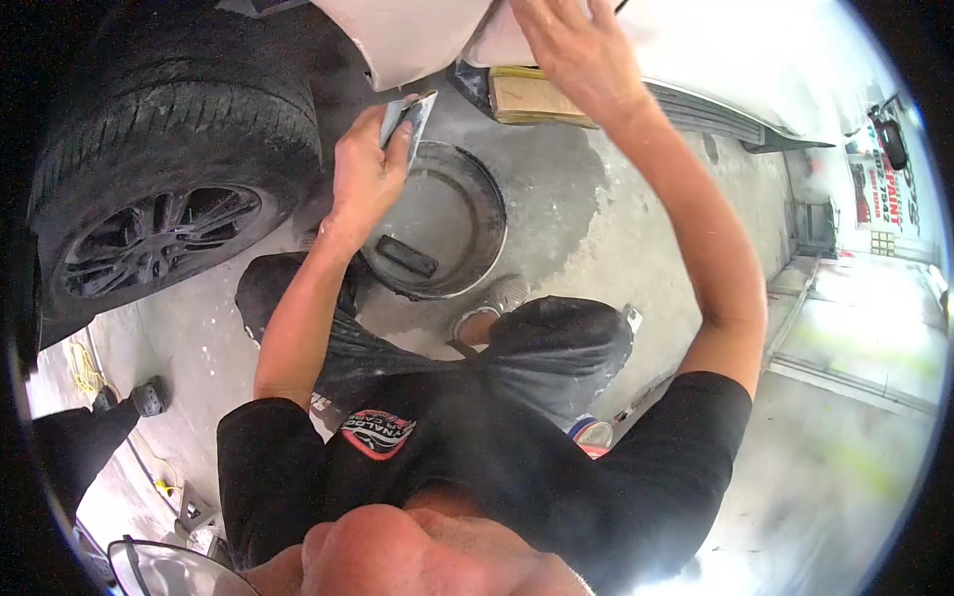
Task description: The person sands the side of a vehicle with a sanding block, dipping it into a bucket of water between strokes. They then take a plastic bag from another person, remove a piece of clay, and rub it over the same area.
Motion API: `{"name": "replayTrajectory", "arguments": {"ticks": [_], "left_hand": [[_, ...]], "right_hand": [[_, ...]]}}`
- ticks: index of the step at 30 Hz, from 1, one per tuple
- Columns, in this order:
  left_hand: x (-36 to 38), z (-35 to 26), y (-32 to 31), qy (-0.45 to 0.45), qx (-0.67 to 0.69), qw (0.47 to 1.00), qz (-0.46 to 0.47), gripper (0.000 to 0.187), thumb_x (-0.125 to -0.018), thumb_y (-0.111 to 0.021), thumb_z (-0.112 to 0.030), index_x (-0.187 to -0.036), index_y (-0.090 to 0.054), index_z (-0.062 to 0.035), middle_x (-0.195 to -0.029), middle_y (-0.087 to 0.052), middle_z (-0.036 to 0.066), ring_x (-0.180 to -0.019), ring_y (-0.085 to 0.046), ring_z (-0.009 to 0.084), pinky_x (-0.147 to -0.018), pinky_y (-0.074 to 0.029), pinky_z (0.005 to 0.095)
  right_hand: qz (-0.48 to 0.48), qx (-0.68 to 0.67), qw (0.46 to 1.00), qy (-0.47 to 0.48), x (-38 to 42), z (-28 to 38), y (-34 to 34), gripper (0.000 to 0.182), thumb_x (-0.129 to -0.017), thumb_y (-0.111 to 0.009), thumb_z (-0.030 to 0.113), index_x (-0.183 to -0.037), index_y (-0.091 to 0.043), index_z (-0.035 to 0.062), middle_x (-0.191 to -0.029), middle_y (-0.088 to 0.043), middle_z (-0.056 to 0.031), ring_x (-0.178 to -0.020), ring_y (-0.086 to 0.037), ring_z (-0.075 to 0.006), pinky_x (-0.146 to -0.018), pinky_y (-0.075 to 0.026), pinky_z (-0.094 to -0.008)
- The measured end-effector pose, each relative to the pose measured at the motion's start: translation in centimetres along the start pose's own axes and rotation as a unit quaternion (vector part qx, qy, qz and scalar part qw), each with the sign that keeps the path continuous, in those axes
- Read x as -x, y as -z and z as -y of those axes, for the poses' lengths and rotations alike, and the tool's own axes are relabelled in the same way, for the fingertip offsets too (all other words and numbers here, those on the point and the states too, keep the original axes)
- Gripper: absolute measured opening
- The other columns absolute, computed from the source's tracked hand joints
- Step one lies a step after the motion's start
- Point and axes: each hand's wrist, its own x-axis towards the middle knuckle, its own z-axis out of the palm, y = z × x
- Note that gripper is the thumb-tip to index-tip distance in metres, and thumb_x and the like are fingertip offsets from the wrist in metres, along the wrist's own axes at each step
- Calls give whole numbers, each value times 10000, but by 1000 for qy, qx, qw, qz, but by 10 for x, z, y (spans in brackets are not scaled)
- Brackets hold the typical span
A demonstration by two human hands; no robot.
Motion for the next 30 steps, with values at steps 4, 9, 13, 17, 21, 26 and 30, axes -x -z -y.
{"name": "replayTrajectory", "arguments": {"ticks": [4, 9, 13, 17, 21, 26, 30], "left_hand": [[1, 1, 2, 4, 0, 1000, -1, 277, -916, -593, -31, -1177, -676, 10, -1063, -668, 224, -972, -643, 427, -860, -507, 457], [2, 6, 1, -1, -25, 1000, 7, 282, -935, -598, -42, -1205, -674, -14, -1080, -677, 208, -987, -666, 393, -864, -514, 428], [2, 6, 0, -25, -36, 999, 9, 286, -946, -595, -59, -1219, -671, -26, -1084, -680, 206, -993, -676, 385, -866, -520, 429], [5, 6, -7, -33, -99, 994, 30, 321, -899, -596, -56, -1209, -677, -30, -1108, -677, 223, -1003, -664, 409, -899, -525, 459], [10, 14, -18, -30, -108, 992, 53, 372, -838, -568, -1, -1183, -701, -42, -1151, -666, 238, -1109, -628, 402, -983, -500, 469], [17, 21, -37, 8, -85, 994, 70, 272, -934, -583, -54, -1173, -710, -68, -1077, -628, 172, -1014, -628, 372, -897, -514, 457], [27, 21, -46, -18, -115, 989, 92, 288, -925, -580, -65, -1185, -703, -55, -1074, -627, 172, -1022, -626, 367, -873, -517, 442]], "right_hand": [[23, -16, 992, -123, -9, 45, -13, 568, -958, -492, 249, -1454, -478, -26, -1586, -333, -223, -1506, -234, -406, -1202, -216, -623], [102, -22, 992, -73, 7, 101, -33, 631, -940, -544, 335, -1502, -467, 59, -1646, -263, -131, -1547, -175, -262, -1200, -202, -610], [78, -157, 983, -53, 51, 158, -95, 650, -914, -616, 354, -1482, -488, 66, -1622, -296, -173, -1535, -187, -315, -1199, -166, -622], [166, -404, 884, -164, 87, 172, -57, 600, -894, -686, 370, -1405, -573, 76, -1573, -337, -233, -1499, -259, -341, -1184, -222, -579], [57, -635, 717, -280, 104, 202, -63, 387, -943, -671, 262, -1184, -678, -40, -1227, -630, -312, -1162, -597, -469, -1000, -482, -467], [194, -880, 272, -337, 96, 217, -86, 633, -1046, -449, 543, -1055, -685, -45, -877, -705, -105, -774, -677, -205, -715, -511, -298], [175, -917, 103, -342, 80, 185, -48, 680, -1009, -419, 664, -997, -661, 29, -791, -670, -49, -720, -657, -167, -698, -507, -271]]}}
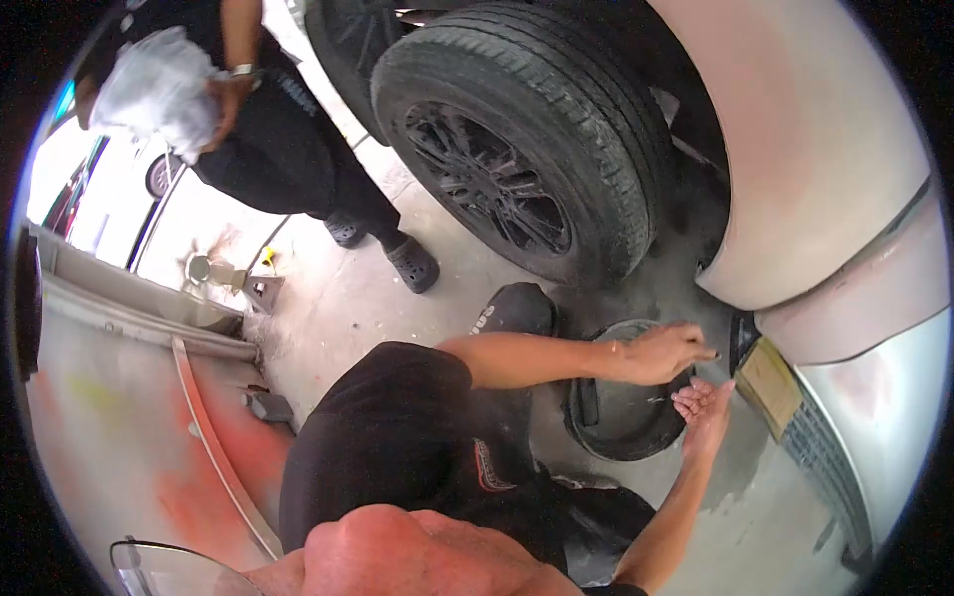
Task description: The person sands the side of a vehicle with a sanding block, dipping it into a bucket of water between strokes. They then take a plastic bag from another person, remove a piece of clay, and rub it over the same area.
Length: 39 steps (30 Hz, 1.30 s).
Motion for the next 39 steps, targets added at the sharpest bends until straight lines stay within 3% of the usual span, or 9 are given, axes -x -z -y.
{"name": "replayTrajectory", "arguments": {"ticks": [3, 5, 10, 19, 25, 32, 35, 37, 39], "left_hand": [[5, 7, -18, -81, -55, 995, -3, 312, -884, -613, -77, -1183, -694, -44, -1061, -626, 175, -994, -637, 355, -842, -519, 434], [9, 24, -48, 30, 205, 977, 46, 308, -879, -622, -88, -1177, -690, -44, -1064, -624, 175, -991, -633, 356, -837, -518, 435], [14, 8, -32, -100, -73, 988, 89, 333, -870, -650, -123, -1195, -673, -56, -1119, -614, 153, -1068, -599, 342, -898, -483, 459], [23, -2, -23, -130, -36, 988, 78, 455, -788, -710, -63, -1238, -648, -42, -1119, -610, 153, -1104, -584, 353, -951, -465, 461], [31, -4, -5, -152, -60, 975, 154, 625, -740, -821, -228, -1302, -604, -59, -1224, -556, 153, -1177, -525, 351, -1000, -438, 461], [22, 0, 10, -135, -90, 973, 166, 718, -727, -844, -351, -1331, -586, -62, -1287, -520, 157, -1216, -508, 356, -1028, -415, 472], [42, -19, 60, -114, -54, 989, 70, 640, -802, -807, -329, -1346, -587, -72, -1317, -533, 166, -1252, -512, 373, -1051, -425, 478], [81, -46, 107, -93, -104, 987, -75, 578, -806, -809, -269, -1313, -615, -71, -1334, -586, 141, -1260, -532, 352, -1058, -440, 450], [136, -47, 138, 13, -186, 967, -173, 525, -776, -813, -273, -1229, -675, -46, -1288, -637, 159, -1217, -565, 341, -1059, -431, 450]], "right_hand": [[30, -92, 995, -13, 3, 9, -6, 603, -1009, -455, 641, -944, -646, 72, -788, -674, -43, -714, -663, -171, -689, -517, -291], [23, -91, 995, -17, -4, 0, -4, 559, -1013, -490, 602, -956, -652, 70, -789, -681, -48, -721, -671, -171, -689, -528, -301], [21, -71, 997, -18, -3, -2, -2, 420, -1046, -531, 439, -1011, -661, 42, -832, -704, -70, -744, -691, -181, -686, -566, -329], [-17, -113, 993, 39, 0, -26, 4, 318, -1045, -551, 305, -1058, -650, 4, -996, -700, -93, -839, -699, -199, -722, -586, -347], [-36, -28, 997, 60, -2, -38, 13, 255, -1033, -573, 234, -1053, -643, -10, -998, -694, -93, -861, -690, -182, -733, -574, -329], [-59, 80, 989, 112, -13, -43, 40, 250, -1036, -571, 259, -986, -662, 32, -823, -616, 12, -658, -512, -77, -568, -379, -255], [-86, 100, 985, 107, -16, -47, 51, 259, -1027, -570, 271, -986, -683, 42, -803, -580, 40, -651, -459, -61, -566, -339, -252], [-121, 66, 985, 101, 4, -29, 33, 255, -1019, -572, 257, -1016, -689, 31, -828, -595, 41, -681, -475, -64, -583, -347, -248], [-133, 46, 985, 102, 22, -15, 22, 258, -1014, -579, 254, -1040, -694, 23, -850, -591, 46, -719, -475, -65, -616, -365, -256]]}}
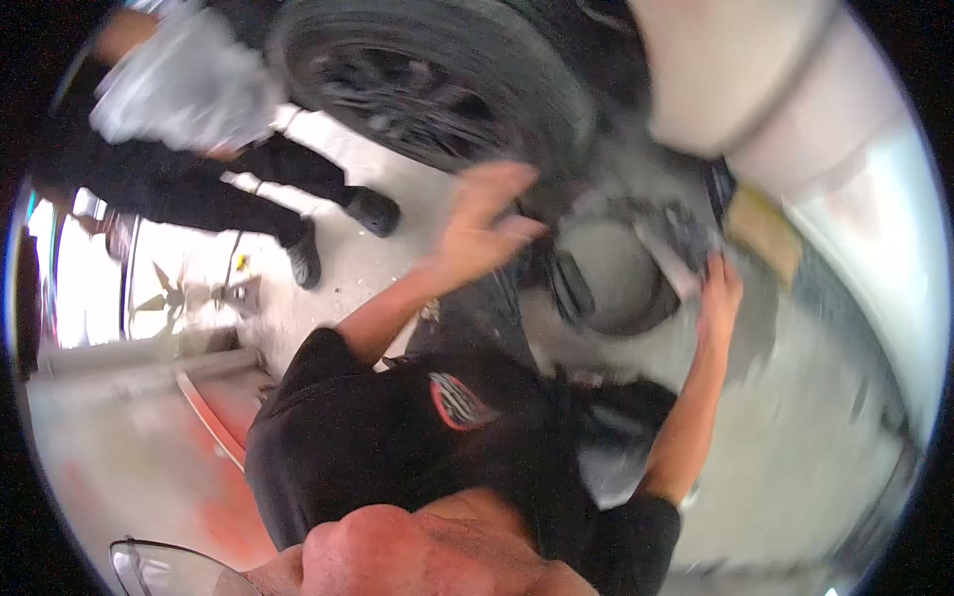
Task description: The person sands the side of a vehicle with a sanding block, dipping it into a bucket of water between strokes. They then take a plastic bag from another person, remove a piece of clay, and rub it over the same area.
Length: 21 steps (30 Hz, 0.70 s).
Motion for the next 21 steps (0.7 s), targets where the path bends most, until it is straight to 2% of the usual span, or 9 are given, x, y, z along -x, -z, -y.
{"name": "replayTrajectory", "arguments": {"ticks": [2, 3, 4, 5, 6, 7, 8, 14, 21], "left_hand": [[73, 30, 34, 89, -145, 985, -21, 452, -882, -687, -98, -1322, -613, -23, -1318, -608, 161, -1222, -574, 291, -1037, -449, 403], [129, 59, 39, 206, -28, 977, -52, 506, -937, -625, -107, -1427, -520, -36, -1355, -574, 193, -1310, -520, 347, -1103, -404, 417], [169, 59, 48, 362, 24, 931, -37, 464, -1046, -500, -197, -1473, -469, -18, -1401, -547, 195, -1365, -479, 304, -1138, -367, 413], [258, 116, 58, 545, 176, 820, 18, 566, -1050, -460, -361, -1474, -457, 14, -1408, -547, 219, -1371, -476, 303, -1139, -364, 392], [343, 170, 67, 711, 262, 651, 56, 710, -1054, -420, -525, -1475, -445, 46, -1414, -547, 243, -1376, -472, 302, -1140, -361, 370], [377, 169, 75, 790, 265, 543, 106, 710, -1053, -420, -528, -1470, -450, 46, -1409, -551, 243, -1373, -475, 302, -1138, -363, 370], [400, 152, 79, 821, 242, 499, 139, 710, -1052, -420, -531, -1464, -455, 46, -1403, -554, 243, -1369, -478, 302, -1136, -365, 371], [386, 99, 87, 811, 199, 529, 153, 711, -1046, -421, -548, -1432, -486, 45, -1371, -572, 243, -1349, -496, 303, -1123, -378, 372], [358, 89, 98, 793, 184, 562, 148, 715, -1038, -421, -568, -1394, -523, 44, -1332, -594, 244, -1324, -517, 305, -1108, -393, 373]], "right_hand": [[16, 21, 1000, 8, -2, -8, 13, 263, -1010, -593, 270, -993, -698, 29, -799, -549, 46, -705, -443, -76, -620, -366, -277], [11, 6, 1000, 3, -9, -23, 20, 262, -1009, -603, 274, -957, -701, 36, -784, -555, 42, -698, -438, -77, -624, -364, -272], [1, 26, 1000, -1, -12, -27, 23, 263, -1010, -604, 274, -959, -702, 35, -784, -568, 38, -702, -447, -76, -632, -376, -272], [-4, 45, 999, -7, -12, -26, 24, 263, -1011, -605, 274, -961, -703, 35, -783, -581, 33, -706, -456, -76, -640, -387, -273], [-3, 15, 1000, -26, -11, -28, 25, 264, -1014, -599, 272, -972, -704, 33, -789, -596, 28, -706, -467, -80, -647, -397, -276], [-1, -15, 999, -38, -13, -32, 31, 265, -1017, -594, 270, -984, -704, 32, -795, -611, 23, -705, -477, -85, -653, -407, -279], [15, -20, 998, -51, -21, -43, 43, 265, -1018, -595, 274, -1006, -703, 33, -825, -632, 16, -722, -508, -93, -678, -428, -286], [57, -81, 993, -68, -46, -43, 68, 322, -1021, -605, 312, -1185, -662, 42, -1105, -714, -36, -972, -663, -148, -921, -514, -346], [58, -76, 992, -87, -81, -72, 56, 337, -1015, -622, 336, -1173, -657, 40, -1041, -703, -20, -902, -660, -155, -889, -521, -341]]}}
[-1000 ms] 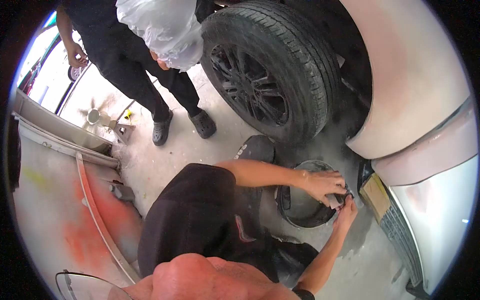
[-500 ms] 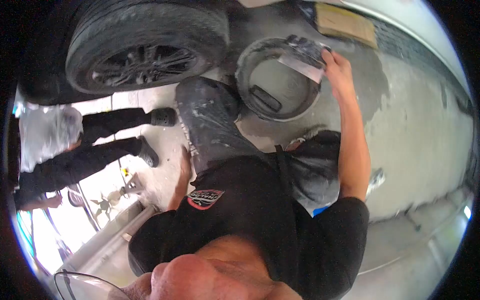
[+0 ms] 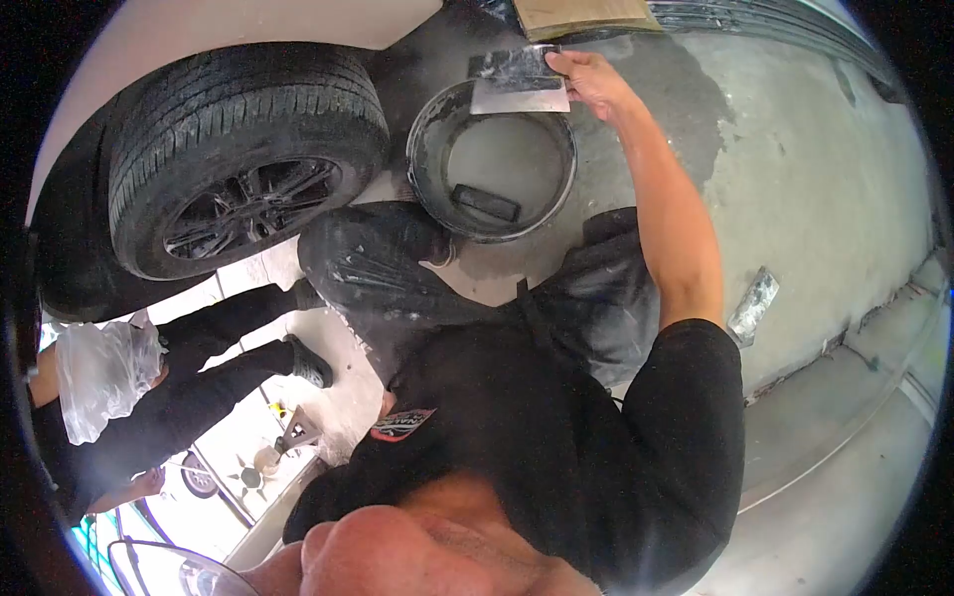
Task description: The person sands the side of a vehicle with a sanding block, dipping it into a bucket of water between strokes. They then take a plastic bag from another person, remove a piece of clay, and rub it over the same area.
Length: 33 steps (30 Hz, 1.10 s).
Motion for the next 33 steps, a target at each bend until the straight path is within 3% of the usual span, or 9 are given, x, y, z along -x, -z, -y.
{"name": "replayTrajectory", "arguments": {"ticks": [4, 8, 15, 17, 20, 26, 29, 30, 33], "left_hand": [[2, -7, 8, -9, 2, 1000, -14, 719, -1034, -421, -579, -1372, -543, 43, -1311, -606, 244, -1310, -529, 305, -1099, -401, 374], [-3, -20, 9, -21, -14, 1000, -15, 724, -1030, -422, -591, -1351, -564, 43, -1289, -619, 244, -1296, -541, 306, -1091, -410, 375], [-5, -17, -19, -40, -30, 999, 2, 736, -1022, -422, -611, -1313, -600, 41, -1251, -641, 245, -1272, -562, 308, -1075, -425, 376], [2, -14, -26, -56, -29, 998, -8, 740, -1020, -422, -617, -1302, -611, 41, -1240, -647, 245, -1265, -568, 308, -1071, -429, 377], [26, -17, -42, -98, -75, 991, -45, 746, -1017, -422, -625, -1286, -626, 41, -1223, -656, 245, -1254, -577, 309, -1065, -436, 377], [91, -65, -57, -182, -262, 943, -89, 761, -1010, -423, -642, -1253, -657, 40, -1190, -675, 245, -1233, -595, 310, -1052, -448, 379], [123, -102, -40, -269, -420, 867, -23, 762, -1006, -399, -665, -958, -740, 15, -957, -719, 213, -1025, -677, 332, -902, -522, 441], [111, -89, -36, -214, -211, 954, 3, 742, -1004, -412, -659, -909, -733, 4, -914, -716, 195, -969, -682, 331, -857, -526, 453], [-1, -34, -25, -177, 27, 983, -41, 707, -1001, -436, -646, -973, -738, -8, -950, -727, 186, -939, -695, 300, -848, -540, 432]], "right_hand": [[8, -129, 990, 60, -23, 16, 16, 307, -995, -659, 309, -1102, -654, 20, -1004, -697, -37, -880, -655, -150, -794, -537, -326], [-222, -50, 969, 95, -79, 6, 41, 305, -954, -700, 267, -1013, -713, -32, -874, -722, -63, -815, -685, -181, -741, -542, -357], [-510, 400, 682, 338, -104, 27, 62, 564, -898, -692, 446, -1228, -681, -11, -1030, -723, -241, -1023, -673, -390, -956, -494, -484], [-553, 519, 600, 256, -60, 50, 39, 562, -927, -643, 468, -1288, -654, 38, -1105, -695, -229, -1121, -625, -373, -1023, -449, -503], [-521, 550, 578, 303, -58, 52, 35, 498, -919, -688, 425, -1246, -671, 50, -1228, -633, -251, -1194, -564, -396, -1009, -465, -505], [-242, 453, 697, 500, -5, 39, -49, 377, -1003, -611, 227, -1271, -630, -39, -1342, -517, -300, -1205, -553, -453, -972, -487, -505], [-115, 496, 694, 510, 11, 19, -63, 317, -994, -602, 156, -1209, -636, -74, -1288, -549, -315, -1176, -573, -459, -967, -489, -485], [-103, 523, 654, 536, 17, 17, -64, 304, -989, -602, 147, -1184, -640, -84, -1265, -562, -320, -1162, -578, -465, -958, -494, -479], [-74, 455, 714, 527, 22, 18, -65, 270, -983, -593, 135, -1125, -646, -89, -1178, -605, -302, -1091, -602, -472, -908, -503, -479]]}}
